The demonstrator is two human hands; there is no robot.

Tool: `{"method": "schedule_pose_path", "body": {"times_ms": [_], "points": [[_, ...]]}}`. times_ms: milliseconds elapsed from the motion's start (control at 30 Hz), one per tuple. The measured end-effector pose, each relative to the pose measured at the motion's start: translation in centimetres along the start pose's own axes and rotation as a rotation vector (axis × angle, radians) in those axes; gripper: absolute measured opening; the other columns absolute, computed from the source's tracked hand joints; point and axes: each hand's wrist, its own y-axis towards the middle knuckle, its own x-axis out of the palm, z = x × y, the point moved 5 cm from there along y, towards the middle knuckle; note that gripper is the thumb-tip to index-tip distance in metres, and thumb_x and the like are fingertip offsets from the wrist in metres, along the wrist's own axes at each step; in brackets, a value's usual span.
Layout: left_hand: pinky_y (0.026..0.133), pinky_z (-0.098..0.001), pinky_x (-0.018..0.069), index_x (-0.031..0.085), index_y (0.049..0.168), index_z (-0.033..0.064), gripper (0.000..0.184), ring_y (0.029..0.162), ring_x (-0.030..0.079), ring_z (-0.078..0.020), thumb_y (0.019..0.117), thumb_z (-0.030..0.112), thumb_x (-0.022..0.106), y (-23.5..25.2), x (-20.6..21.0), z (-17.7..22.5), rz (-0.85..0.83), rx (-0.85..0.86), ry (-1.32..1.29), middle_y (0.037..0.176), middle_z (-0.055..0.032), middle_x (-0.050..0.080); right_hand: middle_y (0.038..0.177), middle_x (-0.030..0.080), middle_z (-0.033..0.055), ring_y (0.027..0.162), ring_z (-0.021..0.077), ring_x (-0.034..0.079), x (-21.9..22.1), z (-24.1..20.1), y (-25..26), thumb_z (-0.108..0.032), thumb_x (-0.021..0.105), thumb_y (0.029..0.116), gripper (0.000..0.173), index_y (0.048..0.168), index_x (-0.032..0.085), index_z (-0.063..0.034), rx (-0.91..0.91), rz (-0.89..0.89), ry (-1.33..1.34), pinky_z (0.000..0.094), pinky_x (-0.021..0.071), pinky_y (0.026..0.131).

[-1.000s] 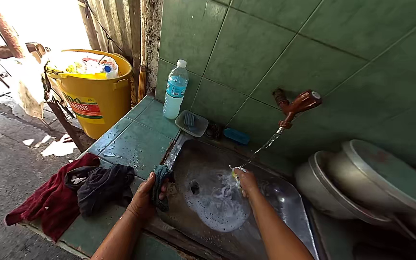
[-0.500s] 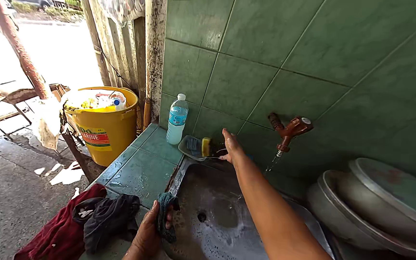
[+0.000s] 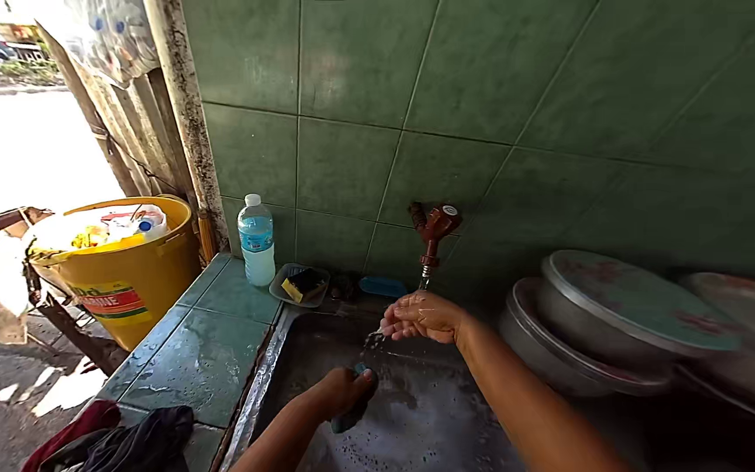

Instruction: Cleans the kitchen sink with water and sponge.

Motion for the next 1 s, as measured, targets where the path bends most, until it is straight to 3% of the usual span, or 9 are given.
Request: {"method": "schedule_pose_path", "body": {"times_ms": [167,300,467,567,667,733,833,933,1000], "points": [[0.116,-0.0591,0.0366,0.054,0.141,-0.0046,0.051,0.137,0.051,-0.0425,0.1066,0.032,0.054,7.1,1.4,8.3,-0.018,-0.021,0.514,0.143,-0.0287,0.055,0.094,0.072,0.0103,0.082,0.0144,0.071,-0.4,-1.5,-3.8,0.001,0.050,0.1051,0.018,0.105,0.067,0.0060,-0.203,0.004,-0.203,0.0293,0.0597,0.078],[0.101,-0.0652,0.0464,0.065,0.127,-0.0021,0.048,0.122,0.061,-0.0440,0.1002,0.038,0.065,10.6,0.7,12.2,0.091,-0.058,0.598,0.128,-0.0263,0.064,0.105,0.067,0.0186,0.094,0.0211,0.064,-3.4,0.4,-2.8,-0.006,0.057,0.1044,0.019,0.114,0.065,0.0083,-0.270,0.267,-0.343,0.0378,0.0525,0.088],[0.089,-0.0561,0.0516,0.066,0.113,-0.0051,0.029,0.100,0.065,-0.0373,0.1001,0.021,0.066,10.2,-1.4,13.3,0.206,-0.085,0.279,0.108,-0.0253,0.067,0.130,0.062,0.0169,0.119,0.0223,0.060,-3.5,6.5,-0.5,-0.025,0.052,0.1085,0.038,0.136,0.056,0.0012,-0.187,0.190,0.045,0.0412,0.0483,0.103],[0.069,-0.0316,0.0525,0.062,0.118,-0.0013,0.028,0.072,0.058,-0.0144,0.0994,0.018,0.068,9.6,-2.8,10.3,0.134,-0.061,-0.131,0.091,-0.0101,0.063,0.116,0.068,0.0124,0.107,0.0131,0.065,-2.8,8.9,0.6,-0.008,0.063,0.1004,0.027,0.124,0.063,0.0043,-0.225,0.151,0.098,0.0315,0.0527,0.098],[0.071,-0.0284,0.0553,0.059,0.123,-0.0040,0.026,0.074,0.062,-0.0129,0.0978,0.001,0.064,8.3,-4.1,7.5,0.140,-0.048,-0.462,0.095,-0.0100,0.064,0.094,0.068,0.0078,0.087,0.0089,0.064,-2.6,9.9,1.3,-0.003,0.067,0.0962,0.011,0.104,0.066,0.0049,-0.221,0.179,0.066,0.0279,0.0543,0.086],[0.066,-0.0290,0.0544,0.059,0.107,-0.0021,0.009,0.069,0.061,-0.0135,0.1012,0.005,0.061,8.6,-4.2,5.2,0.266,-0.002,-0.615,0.086,-0.0090,0.064,0.085,0.064,0.0063,0.080,0.0108,0.061,-1.8,9.3,1.6,-0.006,0.065,0.0984,0.010,0.094,0.064,0.0023,-0.217,0.302,0.158,0.0305,0.0534,0.080],[0.077,-0.0400,0.0554,0.064,0.107,-0.0028,0.031,0.082,0.065,-0.0219,0.1089,0.025,0.052,9.7,-2.1,3.0,0.521,-0.049,-0.616,0.092,-0.0147,0.066,0.078,0.061,0.0109,0.076,0.0204,0.060,2.6,6.5,2.2,-0.023,0.064,0.1015,0.030,0.087,0.066,0.0029,-0.234,0.556,-0.026,0.0419,0.0515,0.075],[0.113,-0.0475,0.0397,0.061,0.133,-0.0066,0.038,0.132,0.055,-0.0348,0.1117,0.019,0.042,9.4,-0.8,3.7,0.477,-0.227,-0.161,0.136,-0.0258,0.061,0.095,0.071,0.0211,0.099,0.0362,0.069,5.2,4.5,2.5,-0.037,0.049,0.1073,0.045,0.102,0.072,0.0014,-0.116,0.617,-0.476,0.0560,0.0516,0.091],[0.103,-0.0493,0.0477,0.064,0.124,-0.0055,0.041,0.120,0.061,-0.0340,0.1127,0.026,0.040,9.3,1.1,4.0,0.461,-0.284,-0.363,0.126,-0.0251,0.064,0.116,0.070,0.0247,0.117,0.0393,0.065,2.9,6.5,3.6,-0.038,0.039,0.1108,0.051,0.116,0.071,0.0011,0.104,0.613,-0.505,0.0576,0.0483,0.101]]}}
